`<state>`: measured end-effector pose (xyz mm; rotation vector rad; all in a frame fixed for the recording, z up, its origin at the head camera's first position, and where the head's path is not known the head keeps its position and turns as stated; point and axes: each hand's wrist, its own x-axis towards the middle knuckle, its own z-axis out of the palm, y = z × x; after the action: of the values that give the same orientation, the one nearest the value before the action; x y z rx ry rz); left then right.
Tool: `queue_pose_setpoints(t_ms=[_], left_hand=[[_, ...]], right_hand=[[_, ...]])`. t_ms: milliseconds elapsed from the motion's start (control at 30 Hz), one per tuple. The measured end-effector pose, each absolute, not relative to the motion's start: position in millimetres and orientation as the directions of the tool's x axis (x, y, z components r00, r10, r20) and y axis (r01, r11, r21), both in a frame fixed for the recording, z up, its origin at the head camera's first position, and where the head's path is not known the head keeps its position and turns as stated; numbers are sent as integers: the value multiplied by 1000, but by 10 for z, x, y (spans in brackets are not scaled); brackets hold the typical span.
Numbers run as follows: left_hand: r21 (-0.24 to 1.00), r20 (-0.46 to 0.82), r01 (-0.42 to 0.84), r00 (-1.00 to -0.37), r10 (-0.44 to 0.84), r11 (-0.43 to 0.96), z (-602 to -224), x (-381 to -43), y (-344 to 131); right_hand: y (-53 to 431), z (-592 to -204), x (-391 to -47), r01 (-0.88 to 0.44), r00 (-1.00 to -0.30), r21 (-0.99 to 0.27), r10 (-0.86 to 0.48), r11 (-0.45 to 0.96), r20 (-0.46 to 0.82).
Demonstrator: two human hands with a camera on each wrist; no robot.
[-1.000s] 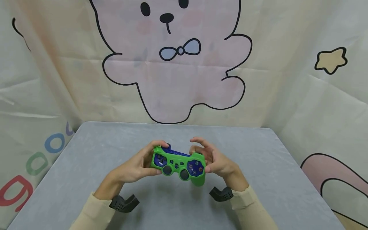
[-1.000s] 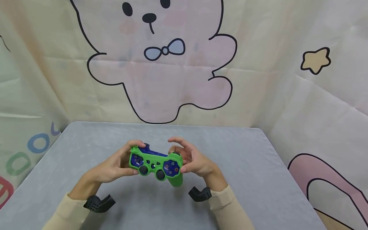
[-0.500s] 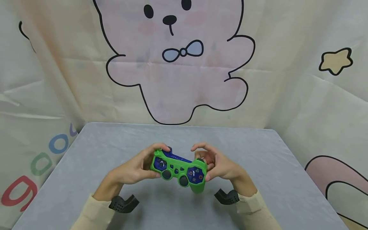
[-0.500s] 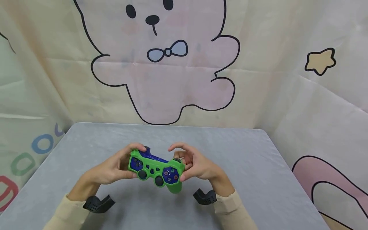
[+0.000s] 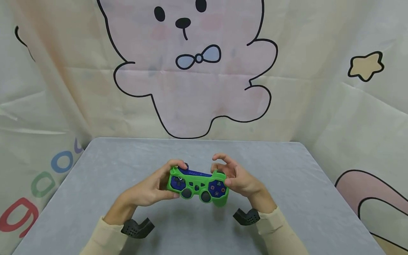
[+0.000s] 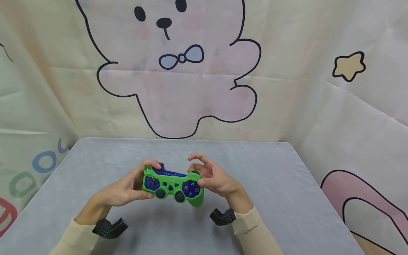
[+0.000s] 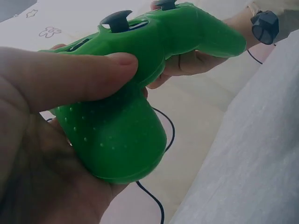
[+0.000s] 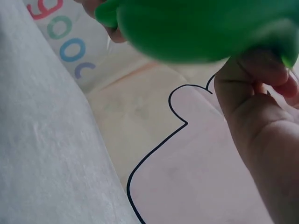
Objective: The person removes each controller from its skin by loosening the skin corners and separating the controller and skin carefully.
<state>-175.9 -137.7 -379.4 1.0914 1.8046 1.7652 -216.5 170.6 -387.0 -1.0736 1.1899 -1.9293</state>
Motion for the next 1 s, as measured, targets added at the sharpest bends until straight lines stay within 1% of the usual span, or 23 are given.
queue_pose_setpoints(t_ms=[200,367,500,600,700,767,900,1000], left_hand=[[950,256,303,-620,742,-74,-3774,-1766,-1395],[949,231,314,-631,740,-29,-3736,-1753,-1401],[946,209,325,-641,738,14,-3720,-1742,-1415],[942,206,335,-642,739,28,-3723,-1756,-1398],[938,207,345,-647,733,40,-3736,-1776,-1391],[938,210,345,-653,728,39,-3743,-1786,-1389],[931,240,363,-659,713,22,-3758,-1792,-1388],[915,264,401,-669,695,39,-3771,-1792,-1381]], right_hand=[[1708,-3875,-2193,72,-528,-912,-791,-405,309],[1716,-3868,-2185,2,-574,-914,-749,-406,331],[1722,-3858,-2172,-61,-618,-926,-714,-372,327],[1753,-3842,-2160,-111,-674,-934,-665,-340,322],[1779,-3832,-2159,-158,-708,-943,-632,-292,314],[1793,-3822,-2166,-196,-710,-946,-628,-259,319],[1820,-3784,-2184,-280,-679,-934,-642,-224,357],[1839,-3749,-2176,-364,-658,-913,-643,-185,392]])
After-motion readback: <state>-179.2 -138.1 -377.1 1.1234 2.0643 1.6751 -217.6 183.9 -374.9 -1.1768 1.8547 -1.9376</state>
